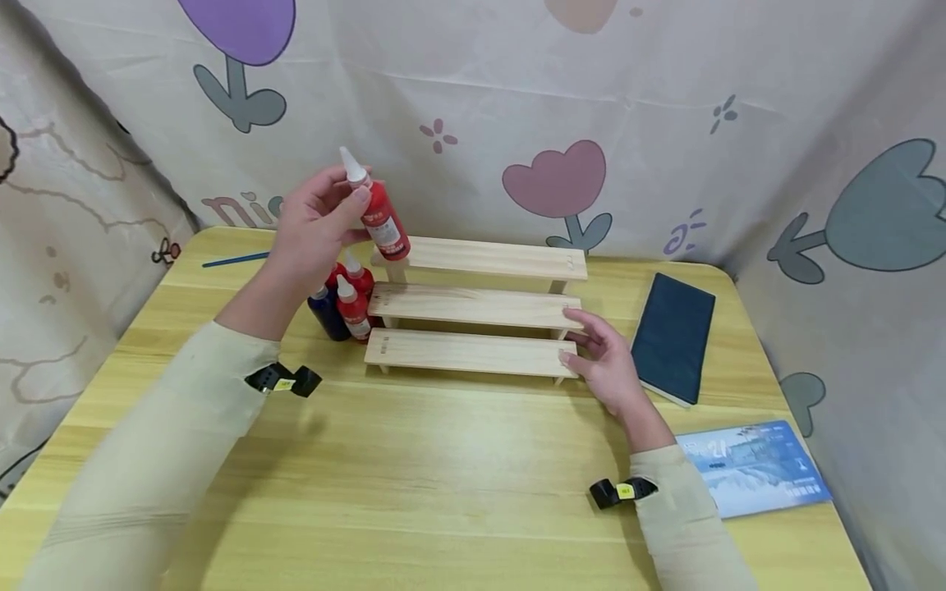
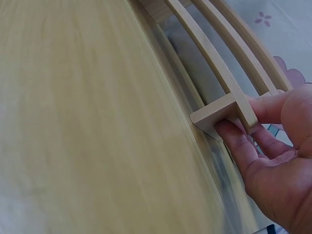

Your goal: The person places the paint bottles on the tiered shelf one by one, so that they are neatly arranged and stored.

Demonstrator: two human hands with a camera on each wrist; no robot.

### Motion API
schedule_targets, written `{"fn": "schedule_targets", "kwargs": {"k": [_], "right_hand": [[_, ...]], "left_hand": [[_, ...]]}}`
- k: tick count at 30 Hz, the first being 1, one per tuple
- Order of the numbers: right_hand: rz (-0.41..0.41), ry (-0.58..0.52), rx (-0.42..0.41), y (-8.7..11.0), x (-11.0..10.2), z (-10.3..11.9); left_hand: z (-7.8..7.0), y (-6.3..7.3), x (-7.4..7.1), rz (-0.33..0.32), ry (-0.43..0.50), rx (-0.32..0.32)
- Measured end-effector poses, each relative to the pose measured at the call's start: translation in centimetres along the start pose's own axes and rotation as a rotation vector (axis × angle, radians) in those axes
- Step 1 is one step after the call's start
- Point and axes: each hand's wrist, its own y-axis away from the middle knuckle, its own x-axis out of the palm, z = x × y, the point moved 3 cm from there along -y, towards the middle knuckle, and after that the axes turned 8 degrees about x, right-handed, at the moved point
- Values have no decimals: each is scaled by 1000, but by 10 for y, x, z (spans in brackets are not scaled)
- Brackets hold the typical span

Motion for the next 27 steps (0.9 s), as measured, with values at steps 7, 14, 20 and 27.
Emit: {"fn": "schedule_targets", "kwargs": {"k": [7,14,20,27], "right_hand": [[7,3,14,-4,1,-1],[-1,-2,20,-4,0,-2],[-6,1,31,-3,0,-2],[-8,-2,42,-2,-2,-3]], "left_hand": [[5,-12,3,26,-15,-16],[6,-22,8,49,-25,-8],[10,-27,13,90,-69,-6],[14,-30,17,136,-135,-33]]}}
